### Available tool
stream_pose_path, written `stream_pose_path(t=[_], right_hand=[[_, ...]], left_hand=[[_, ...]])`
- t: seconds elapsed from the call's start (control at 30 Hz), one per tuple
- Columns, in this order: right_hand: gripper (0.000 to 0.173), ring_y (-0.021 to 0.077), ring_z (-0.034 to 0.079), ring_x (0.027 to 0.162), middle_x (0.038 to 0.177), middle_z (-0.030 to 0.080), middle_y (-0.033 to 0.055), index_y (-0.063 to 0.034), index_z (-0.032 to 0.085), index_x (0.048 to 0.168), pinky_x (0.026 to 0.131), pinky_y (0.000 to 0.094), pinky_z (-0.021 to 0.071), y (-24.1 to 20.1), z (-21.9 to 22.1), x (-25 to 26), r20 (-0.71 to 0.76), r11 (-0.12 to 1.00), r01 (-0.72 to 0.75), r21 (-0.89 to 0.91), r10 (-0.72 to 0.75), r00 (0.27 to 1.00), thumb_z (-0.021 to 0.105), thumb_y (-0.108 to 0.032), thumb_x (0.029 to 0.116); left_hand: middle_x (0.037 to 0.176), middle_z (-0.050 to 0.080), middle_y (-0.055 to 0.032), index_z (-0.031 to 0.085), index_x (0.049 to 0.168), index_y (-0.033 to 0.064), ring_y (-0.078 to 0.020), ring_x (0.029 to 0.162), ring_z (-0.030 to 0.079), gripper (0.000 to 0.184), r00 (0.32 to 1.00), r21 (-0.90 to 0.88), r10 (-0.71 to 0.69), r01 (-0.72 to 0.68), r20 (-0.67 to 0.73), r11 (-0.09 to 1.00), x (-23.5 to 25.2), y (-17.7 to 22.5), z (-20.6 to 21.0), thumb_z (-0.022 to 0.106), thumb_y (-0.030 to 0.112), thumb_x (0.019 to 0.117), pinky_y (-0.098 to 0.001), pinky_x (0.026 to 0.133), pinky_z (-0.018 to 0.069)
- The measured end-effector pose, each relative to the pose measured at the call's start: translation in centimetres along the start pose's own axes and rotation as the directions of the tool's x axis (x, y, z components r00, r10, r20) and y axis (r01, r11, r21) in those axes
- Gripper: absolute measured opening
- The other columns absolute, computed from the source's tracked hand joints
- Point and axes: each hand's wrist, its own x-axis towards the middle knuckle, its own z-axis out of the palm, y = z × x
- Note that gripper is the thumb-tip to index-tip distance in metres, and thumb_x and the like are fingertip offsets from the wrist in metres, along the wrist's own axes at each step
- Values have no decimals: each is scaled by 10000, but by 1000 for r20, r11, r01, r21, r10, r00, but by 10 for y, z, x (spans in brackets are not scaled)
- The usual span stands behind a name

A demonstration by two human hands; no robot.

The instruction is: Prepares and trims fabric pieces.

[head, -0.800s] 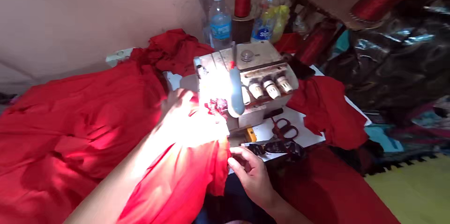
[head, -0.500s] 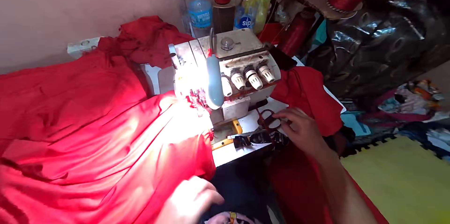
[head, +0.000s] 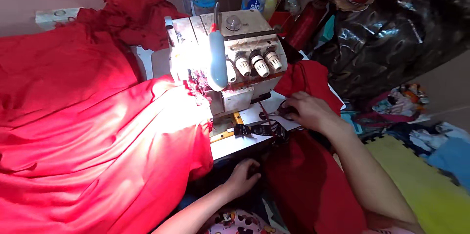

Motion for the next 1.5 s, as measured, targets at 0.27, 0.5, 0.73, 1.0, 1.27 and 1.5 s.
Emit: stream_pose_path(t=[0.27, 0.5, 0.73, 1.0, 1.27, 1.5], right_hand=[[204, 483, 660, 956, 959, 678, 268, 54, 687, 973, 776, 674, 489, 26, -9, -55, -163, 991, -120, 66, 129, 978, 736, -119, 874], [328, 268, 675, 875, 957, 708, 174, 32, 734, 1006, 790, 453, 543, 23, 19, -58, -346, 908, 190, 373, -54, 937, 772, -253, 847], [301, 274, 645, 871, 946, 692, 172, 34, 709, 995, 769, 423, 526, -14, 32, -7, -354, 843, 359, 400, -219, 909, 717, -252, 900], [263, 111, 564, 736, 886, 681, 121, 24, 709, 955, 649, 245, 454, -14, 35, -16, -406, 812, 358, 461, -166, 899, 678, -233, 905], [258, 6, 611, 830, 980, 705, 61, 32, 695, 1028, 752, 180, 503, -25, 47, -10, -329, 634, 398, 663, -230, 916, 732, -163, 863], [213, 29, 592, 737, 832, 671, 50, 35, 688, 958, 711, 219, 506, -33, 52, 5, -314, 687, 243, 685, -23, 949, 757, -140, 858]], left_hand=[[1340, 560, -312, 506, 1355, -114, -391, 1242, 566, 539, 956, -160, -42, -5, -289, 987, 48, 13, 54, 677, 217, 965, -464, 1043, 471], [1401, 501, -311, 476, 1383, -89, -397, 1275, 542, 493, 991, -138, -86, 71, -102, 988, 38, 15, 46, 642, 77, 949, -467, 1036, 485], [1075, 719, -141, 723, 978, 45, -310, 1006, 704, 137, 704, 628, 679, -437, -207, 644, -9, 61, 10, 669, 142, 899, -448, 810, 589], [975, 745, -125, 762, 948, 75, -388, 1110, 681, 219, 634, 932, 717, 18, -290, 362, 9, 87, -71, 715, -67, 788, -575, 942, 509], [882, 731, -83, 738, 864, 76, -280, 873, 688, 148, 414, 926, 872, -145, -262, 348, 30, 111, -76, 640, -34, 862, -394, 708, 510], [1084, 719, -139, 742, 1095, 60, -310, 1022, 670, 206, 314, 797, 810, -208, -495, 568, 34, 90, -65, 630, 137, 940, -452, 884, 513]])
